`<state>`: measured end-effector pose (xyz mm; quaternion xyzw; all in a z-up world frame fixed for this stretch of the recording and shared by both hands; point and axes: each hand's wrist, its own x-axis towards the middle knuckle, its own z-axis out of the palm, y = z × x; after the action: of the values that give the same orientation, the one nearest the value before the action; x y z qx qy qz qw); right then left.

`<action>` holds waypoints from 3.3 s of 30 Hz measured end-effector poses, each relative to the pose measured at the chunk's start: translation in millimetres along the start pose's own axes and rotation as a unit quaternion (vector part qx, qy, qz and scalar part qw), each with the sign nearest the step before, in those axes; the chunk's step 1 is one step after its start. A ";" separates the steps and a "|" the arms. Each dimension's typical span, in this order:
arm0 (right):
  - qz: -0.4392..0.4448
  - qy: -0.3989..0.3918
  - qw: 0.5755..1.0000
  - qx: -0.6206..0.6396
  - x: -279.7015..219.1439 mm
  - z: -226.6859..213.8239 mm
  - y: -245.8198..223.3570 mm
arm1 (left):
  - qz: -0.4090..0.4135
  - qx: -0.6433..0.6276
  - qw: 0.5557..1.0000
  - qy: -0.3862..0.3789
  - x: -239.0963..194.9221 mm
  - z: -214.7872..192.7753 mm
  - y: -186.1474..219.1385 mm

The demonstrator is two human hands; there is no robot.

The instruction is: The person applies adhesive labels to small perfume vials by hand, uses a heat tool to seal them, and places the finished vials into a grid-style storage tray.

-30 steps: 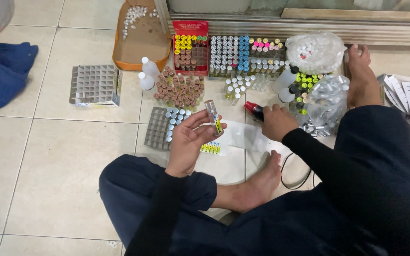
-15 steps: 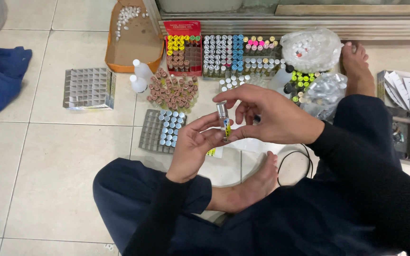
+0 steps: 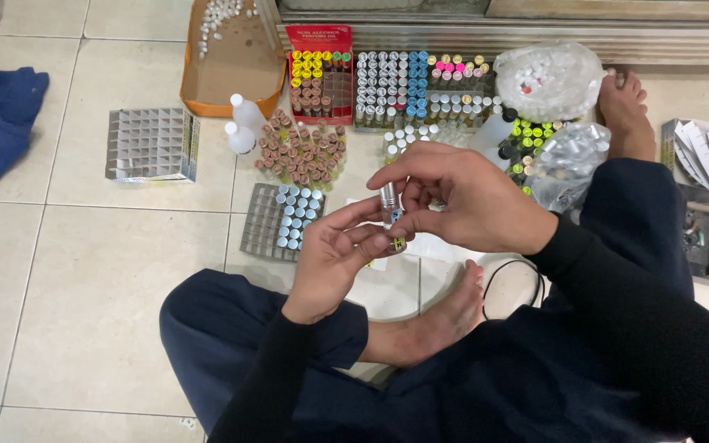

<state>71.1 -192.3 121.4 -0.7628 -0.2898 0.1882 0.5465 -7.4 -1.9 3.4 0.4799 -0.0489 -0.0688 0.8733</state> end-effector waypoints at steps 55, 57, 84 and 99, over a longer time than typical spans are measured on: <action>-0.061 0.138 0.986 0.068 -1.2 30.4 10.3 | 0.142 0.190 0.969 0.074 1.5 35.6 25.8; -0.046 0.161 0.982 0.087 -1.0 29.4 9.9 | 0.198 0.260 0.938 0.116 -3.7 41.2 35.0; -0.132 0.089 0.984 0.080 -23.2 26.5 -22.0 | 0.305 0.206 0.928 0.055 -10.4 49.3 62.1; -0.167 0.016 0.967 0.192 -26.5 18.0 -20.4 | 0.337 0.177 0.925 0.023 -19.2 49.5 58.9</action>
<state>35.2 -191.6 133.9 -0.5877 -0.3626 0.1345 0.7107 -29.4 -8.6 79.2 0.5832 -0.1986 0.2500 0.7470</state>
